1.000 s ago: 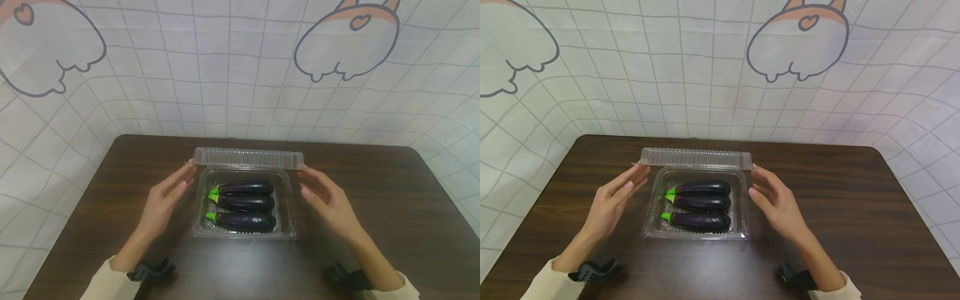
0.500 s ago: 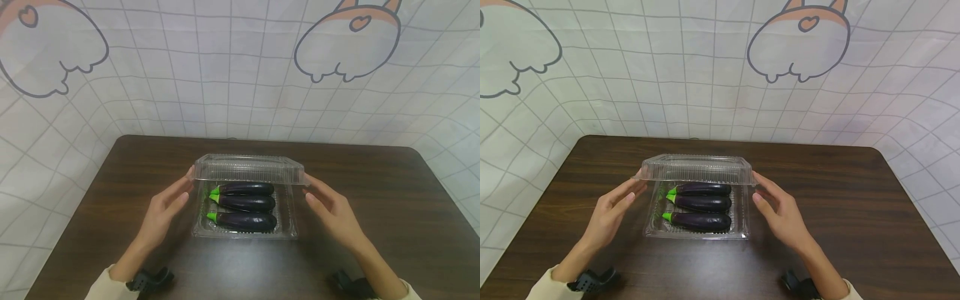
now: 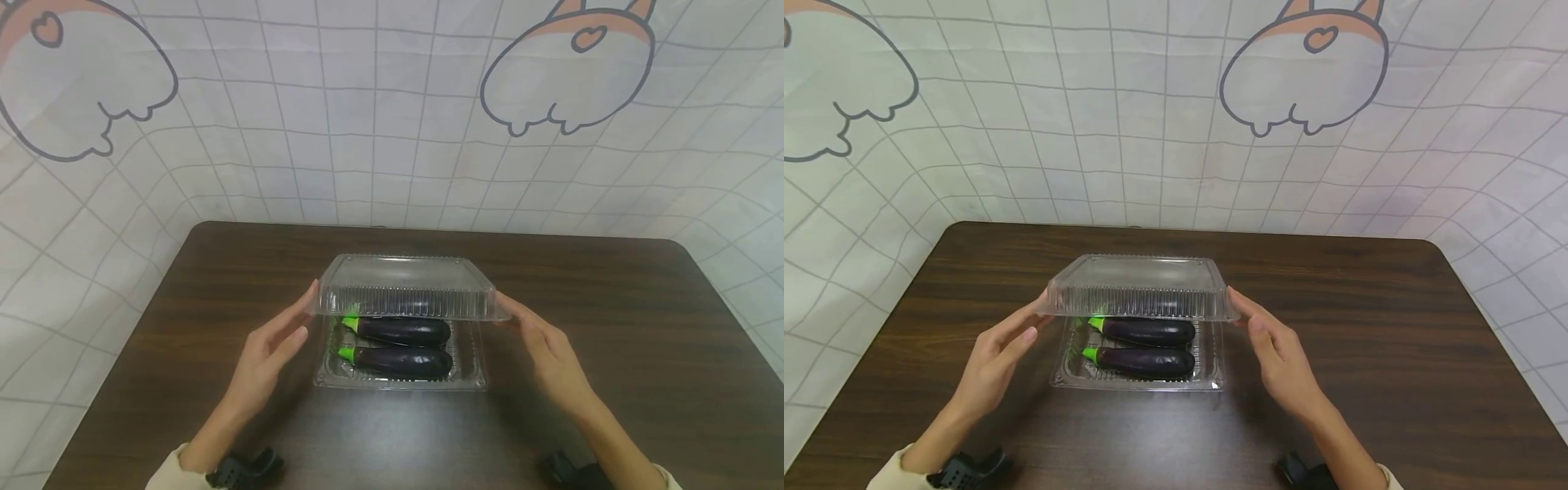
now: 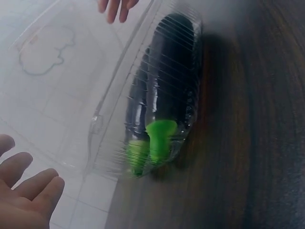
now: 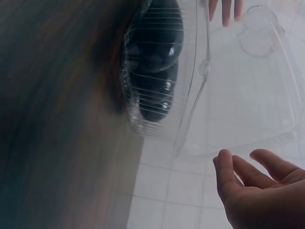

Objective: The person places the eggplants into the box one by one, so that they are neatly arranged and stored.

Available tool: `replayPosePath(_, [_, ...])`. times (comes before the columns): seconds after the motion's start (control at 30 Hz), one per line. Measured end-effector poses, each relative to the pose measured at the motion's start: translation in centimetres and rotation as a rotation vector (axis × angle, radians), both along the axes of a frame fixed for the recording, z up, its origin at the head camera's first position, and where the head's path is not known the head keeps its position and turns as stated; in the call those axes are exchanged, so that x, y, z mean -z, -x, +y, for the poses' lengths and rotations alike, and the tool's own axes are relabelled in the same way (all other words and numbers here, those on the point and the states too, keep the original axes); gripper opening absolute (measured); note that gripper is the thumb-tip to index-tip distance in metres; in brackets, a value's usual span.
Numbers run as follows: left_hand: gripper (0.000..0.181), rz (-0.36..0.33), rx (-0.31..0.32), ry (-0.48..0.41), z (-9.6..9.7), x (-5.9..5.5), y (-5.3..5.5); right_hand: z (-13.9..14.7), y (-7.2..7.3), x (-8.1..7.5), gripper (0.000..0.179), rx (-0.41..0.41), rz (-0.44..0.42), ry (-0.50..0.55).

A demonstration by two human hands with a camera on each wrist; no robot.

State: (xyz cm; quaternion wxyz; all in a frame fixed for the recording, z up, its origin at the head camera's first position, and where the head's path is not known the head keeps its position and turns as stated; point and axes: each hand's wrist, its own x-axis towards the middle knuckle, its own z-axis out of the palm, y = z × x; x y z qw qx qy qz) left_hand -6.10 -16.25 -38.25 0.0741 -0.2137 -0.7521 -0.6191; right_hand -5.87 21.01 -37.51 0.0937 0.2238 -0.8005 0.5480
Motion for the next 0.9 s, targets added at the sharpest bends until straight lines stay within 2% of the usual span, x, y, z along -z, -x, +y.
replayPosePath(0.1, [0.048,-0.002,-0.011,0.019,-0.1,0.3,-0.2,0.0,-0.2,0.3,0.039,0.030,-0.004,-0.038])
replayPosePath(0.3, [0.047,-0.016,-0.018,0.007,0.1,0.8,-0.7,0.4,-0.2,0.8,0.042,0.010,-0.032,-0.088])
replayPosePath(0.6, [0.046,-0.025,-0.018,-0.035,0.5,1.2,-1.4,0.7,-0.5,1.2,0.048,-0.043,-0.068,-0.051])
replayPosePath(0.9, [0.046,-0.009,-0.029,-0.041,0.6,1.8,-1.8,0.8,-0.8,1.6,0.053,-0.138,-0.099,-0.012])
